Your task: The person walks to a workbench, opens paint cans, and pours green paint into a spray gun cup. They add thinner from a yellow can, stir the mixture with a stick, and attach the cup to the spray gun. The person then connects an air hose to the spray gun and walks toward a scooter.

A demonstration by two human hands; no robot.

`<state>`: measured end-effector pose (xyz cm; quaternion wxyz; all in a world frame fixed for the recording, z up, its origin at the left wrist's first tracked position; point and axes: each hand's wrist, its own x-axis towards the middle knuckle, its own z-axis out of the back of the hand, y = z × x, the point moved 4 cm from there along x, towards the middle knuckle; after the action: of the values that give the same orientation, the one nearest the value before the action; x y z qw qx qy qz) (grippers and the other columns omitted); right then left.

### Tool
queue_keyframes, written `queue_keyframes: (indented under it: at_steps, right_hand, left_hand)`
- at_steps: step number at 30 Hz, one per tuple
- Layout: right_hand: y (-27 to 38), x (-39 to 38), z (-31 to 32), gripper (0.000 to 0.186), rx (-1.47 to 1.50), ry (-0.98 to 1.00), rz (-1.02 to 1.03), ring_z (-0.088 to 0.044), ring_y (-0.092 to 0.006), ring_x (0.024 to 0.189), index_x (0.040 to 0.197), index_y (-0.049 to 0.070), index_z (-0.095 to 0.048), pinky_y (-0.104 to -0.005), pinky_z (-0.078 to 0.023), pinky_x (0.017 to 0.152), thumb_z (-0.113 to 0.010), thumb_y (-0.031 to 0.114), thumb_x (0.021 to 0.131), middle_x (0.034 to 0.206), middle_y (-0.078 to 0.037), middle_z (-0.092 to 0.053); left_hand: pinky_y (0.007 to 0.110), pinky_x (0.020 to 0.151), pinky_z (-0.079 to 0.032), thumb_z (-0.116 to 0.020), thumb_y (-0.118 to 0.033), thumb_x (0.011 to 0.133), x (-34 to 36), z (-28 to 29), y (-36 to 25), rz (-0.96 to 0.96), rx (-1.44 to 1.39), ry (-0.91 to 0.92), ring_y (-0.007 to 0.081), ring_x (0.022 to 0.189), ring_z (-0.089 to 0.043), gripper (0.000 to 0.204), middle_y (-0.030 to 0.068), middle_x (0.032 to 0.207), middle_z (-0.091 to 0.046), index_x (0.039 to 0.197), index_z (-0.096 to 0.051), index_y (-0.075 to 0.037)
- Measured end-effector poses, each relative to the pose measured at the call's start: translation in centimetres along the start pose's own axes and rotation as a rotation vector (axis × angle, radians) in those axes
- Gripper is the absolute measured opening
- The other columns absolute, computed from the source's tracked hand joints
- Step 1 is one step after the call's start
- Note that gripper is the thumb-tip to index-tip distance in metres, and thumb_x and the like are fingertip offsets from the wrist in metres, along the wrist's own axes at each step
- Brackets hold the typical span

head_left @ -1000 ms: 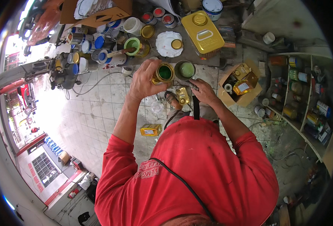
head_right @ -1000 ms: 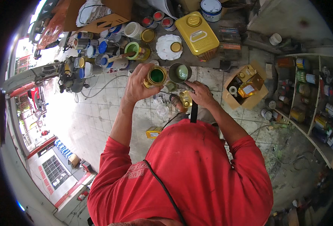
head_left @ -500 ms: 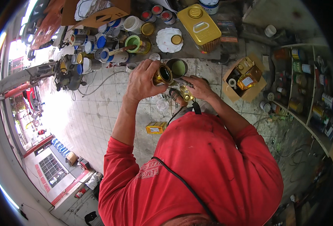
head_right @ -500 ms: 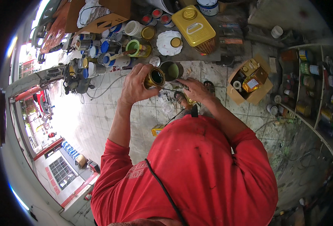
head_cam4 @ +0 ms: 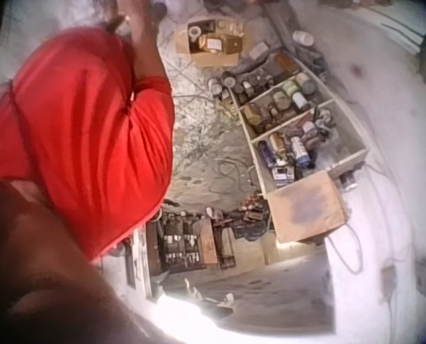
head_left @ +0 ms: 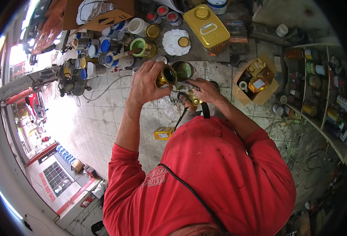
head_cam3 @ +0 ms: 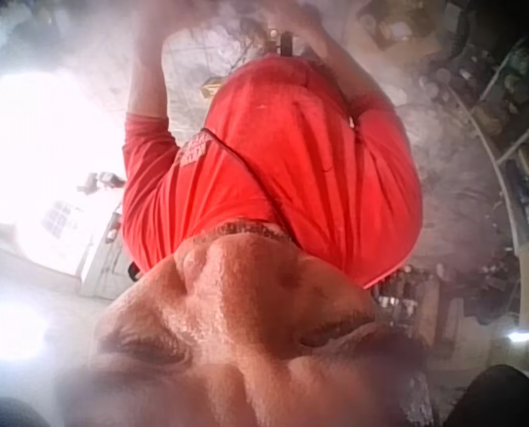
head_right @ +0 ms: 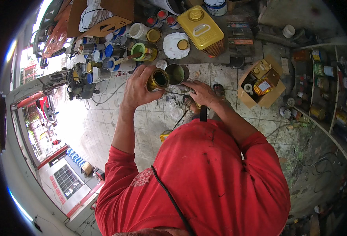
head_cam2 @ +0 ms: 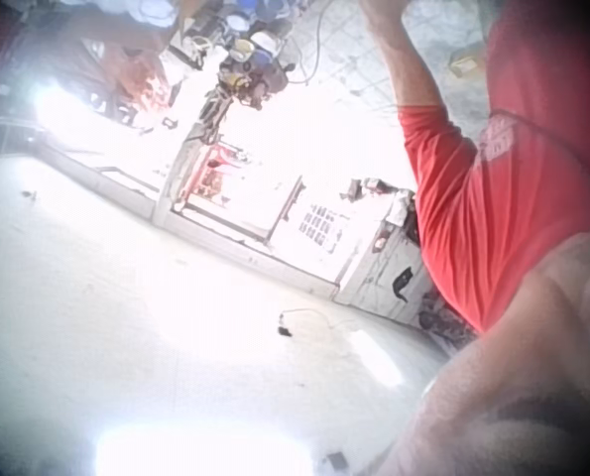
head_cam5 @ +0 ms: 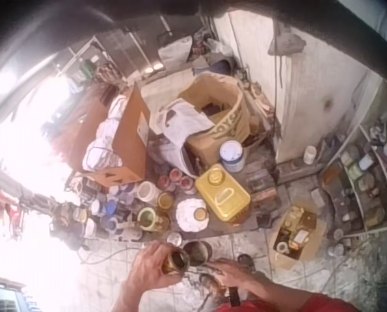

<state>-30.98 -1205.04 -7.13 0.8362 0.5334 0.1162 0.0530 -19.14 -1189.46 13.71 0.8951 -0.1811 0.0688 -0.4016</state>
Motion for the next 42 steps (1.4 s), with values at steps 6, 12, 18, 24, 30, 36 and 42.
queue_keyframes:
  at_steps: [6,12,18,24,30,36,42]
  right_hand:
    - [-1.2,-0.7,-0.3,0.052,0.039,-0.025,0.007,-0.059,-0.0419,0.119,0.142,0.011,-0.057,-0.0476,-0.050,0.102,-0.065,0.015,0.091,0.128,-0.023,-0.062]
    - [-3.8,-4.1,1.0,0.049,0.001,-0.083,-0.081,-0.057,-0.0443,0.121,0.139,0.008,-0.058,-0.0477,-0.049,0.102,-0.065,0.012,0.090,0.128,-0.026,-0.061]
    - [-4.6,-8.2,3.3,0.046,-0.033,-0.057,-0.148,-0.061,-0.0463,0.113,0.135,0.006,-0.059,-0.0492,-0.052,0.092,-0.066,0.007,0.090,0.125,-0.025,-0.063]
    - [-3.9,-7.9,3.6,0.043,-0.041,-0.099,-0.056,-0.061,-0.0455,0.114,0.132,0.005,-0.062,-0.0466,-0.052,0.093,-0.067,0.006,0.090,0.124,-0.024,-0.065]
    - [-3.5,-5.1,1.9,0.042,0.008,-0.058,-0.095,-0.064,-0.0404,0.117,0.135,0.003,-0.061,-0.0406,-0.050,0.097,-0.066,0.009,0.094,0.126,-0.023,-0.067]
    - [-2.1,-3.2,0.1,0.038,-0.019,-0.069,-0.065,-0.065,-0.0411,0.110,0.131,0.002,-0.062,-0.0417,-0.051,0.093,-0.067,0.008,0.093,0.122,-0.023,-0.067]
    - [-0.1,1.3,-2.1,0.041,-0.053,-0.033,-0.066,-0.065,-0.0417,0.109,0.133,0.003,-0.062,-0.0434,-0.052,0.092,-0.068,0.009,0.092,0.119,-0.025,-0.067]
  left_hand:
    - [0.043,0.087,-0.054,-0.090,-0.017,0.062,-1.0,-2.1,2.5,0.058,-0.317,-0.132,0.0363,0.102,-0.066,0.066,0.0137,0.111,-0.066,0.121,-0.061,-0.007]
    - [0.041,0.093,-0.053,-0.095,-0.019,0.062,0.7,-11.9,7.6,0.323,-0.537,-0.286,0.0315,0.110,-0.066,0.071,0.0139,0.117,-0.068,0.123,-0.061,-0.006]
    - [0.047,0.097,-0.051,-0.094,-0.022,0.064,6.1,-21.0,7.8,0.353,-0.567,-0.384,0.0384,0.116,-0.061,0.077,0.0172,0.121,-0.065,0.130,-0.056,-0.007]
    - [0.047,0.102,-0.048,-0.095,-0.023,0.064,7.5,-22.9,8.1,0.357,-0.566,-0.446,0.0409,0.123,-0.056,0.083,0.0194,0.127,-0.062,0.134,-0.053,-0.007]
    - [0.044,0.106,-0.049,-0.095,-0.025,0.069,3.6,-20.5,9.1,0.296,-0.592,-0.415,0.0363,0.130,-0.056,0.103,0.0210,0.142,-0.056,0.154,-0.040,-0.009]
    - [0.031,0.071,-0.050,-0.088,-0.025,0.080,-4.0,-16.3,22.6,0.923,-0.730,-1.212,0.0144,0.084,-0.056,0.048,0.0041,0.098,-0.061,0.112,-0.062,0.000]
    - [0.037,0.074,-0.052,-0.086,-0.034,0.080,-1.8,-13.7,31.9,1.155,-0.574,-1.088,0.0229,0.077,-0.067,0.040,0.0114,0.081,-0.072,0.090,-0.072,0.003]
